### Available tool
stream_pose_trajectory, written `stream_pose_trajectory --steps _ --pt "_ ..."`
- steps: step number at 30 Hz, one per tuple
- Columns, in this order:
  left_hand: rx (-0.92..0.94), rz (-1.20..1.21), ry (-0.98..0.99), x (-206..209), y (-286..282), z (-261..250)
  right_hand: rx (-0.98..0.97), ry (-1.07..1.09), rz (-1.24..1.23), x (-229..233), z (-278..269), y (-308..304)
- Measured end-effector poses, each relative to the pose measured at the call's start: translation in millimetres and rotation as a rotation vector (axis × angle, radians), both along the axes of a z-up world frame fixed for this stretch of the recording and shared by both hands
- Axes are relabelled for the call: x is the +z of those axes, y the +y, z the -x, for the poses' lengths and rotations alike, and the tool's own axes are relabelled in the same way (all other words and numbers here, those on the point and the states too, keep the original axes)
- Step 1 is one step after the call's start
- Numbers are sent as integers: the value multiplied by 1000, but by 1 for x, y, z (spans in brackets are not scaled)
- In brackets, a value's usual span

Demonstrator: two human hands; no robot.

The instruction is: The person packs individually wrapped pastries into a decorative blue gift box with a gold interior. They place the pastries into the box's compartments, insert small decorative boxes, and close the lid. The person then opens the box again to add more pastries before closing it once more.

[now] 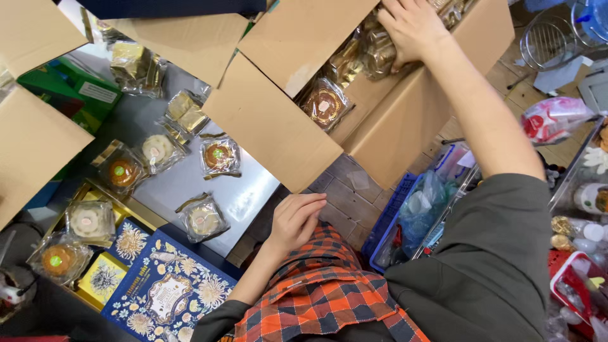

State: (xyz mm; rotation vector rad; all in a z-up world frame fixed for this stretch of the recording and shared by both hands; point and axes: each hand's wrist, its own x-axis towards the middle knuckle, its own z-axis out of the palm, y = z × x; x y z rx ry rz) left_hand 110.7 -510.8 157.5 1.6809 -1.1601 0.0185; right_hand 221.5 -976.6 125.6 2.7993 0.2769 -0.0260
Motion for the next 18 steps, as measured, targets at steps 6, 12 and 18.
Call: stream_pose_trajectory --steps 6,12,18 --pt "23 -24 18 0 1 1 -178 242 -338 19 -3 -3" --pt "38 -55 32 2 2 -3 0 203 -4 1 -16 5" --pt "51 -58 21 5 6 -2 -9 252 -141 -17 6 6"
